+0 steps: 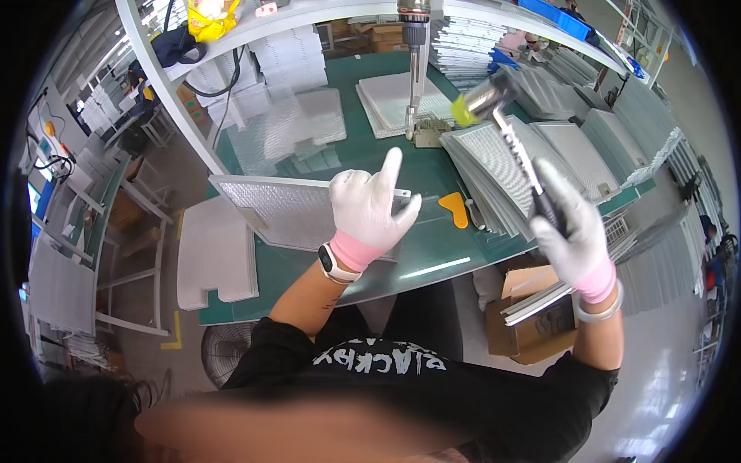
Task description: Assemble metal mesh filters by attaching a frame and using a hammer and pneumatic press to secure components.
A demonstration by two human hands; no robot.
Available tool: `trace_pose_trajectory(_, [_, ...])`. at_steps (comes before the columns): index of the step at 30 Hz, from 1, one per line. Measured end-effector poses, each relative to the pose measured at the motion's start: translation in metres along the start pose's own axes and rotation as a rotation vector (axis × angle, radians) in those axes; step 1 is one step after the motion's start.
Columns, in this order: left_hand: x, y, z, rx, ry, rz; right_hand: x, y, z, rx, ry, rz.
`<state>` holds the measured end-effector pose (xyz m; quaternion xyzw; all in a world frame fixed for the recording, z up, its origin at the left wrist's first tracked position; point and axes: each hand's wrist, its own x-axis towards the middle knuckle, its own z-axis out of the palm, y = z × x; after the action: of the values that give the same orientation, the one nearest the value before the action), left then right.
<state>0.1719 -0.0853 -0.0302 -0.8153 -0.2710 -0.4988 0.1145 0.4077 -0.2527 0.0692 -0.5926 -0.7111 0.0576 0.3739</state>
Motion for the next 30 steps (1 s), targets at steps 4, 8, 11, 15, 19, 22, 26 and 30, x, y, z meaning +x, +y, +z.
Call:
trace_pose_trajectory(4, [-0.002, 0.002, 0.005, -0.018, 0.047, -0.043, 0.008, -0.011, -0.013, -0.101, 0.011, -0.053])
trace_pose_trajectory(8, [-0.002, -0.001, 0.007, -0.006, 0.073, -0.012, 0.008, -0.017, -0.016, -0.200, -0.028, -0.176])
trace_pose_trajectory(11, [0.000, 0.000, 0.002, -0.006, 0.013, -0.035, 0.003, -0.011, 0.000, -0.069, 0.059, -0.197])
trace_pose_trajectory(15, [0.002, -0.001, 0.008, -0.028, 0.063, 0.003, -0.013, -0.002, 0.044, -0.101, -0.008, -0.239])
trace_pose_trajectory(19, [0.002, -0.007, 0.010, -0.006, 0.052, 0.000, -0.003, -0.013, 0.038, -0.239, -0.155, -0.228])
trace_pose_trajectory(22, [0.001, -0.008, 0.006, -0.018, 0.028, -0.021, -0.009, -0.023, 0.030, 0.121, 0.134, 0.019])
trace_pose_trajectory(26, [0.005, -0.004, 0.009, -0.054, -0.016, -0.065, -0.007, -0.006, 0.046, -0.304, -0.194, -0.284])
trace_pose_trajectory(30, [0.002, -0.007, 0.008, -0.036, 0.001, -0.049, -0.009, 0.014, 0.068, -0.015, -0.187, -0.022])
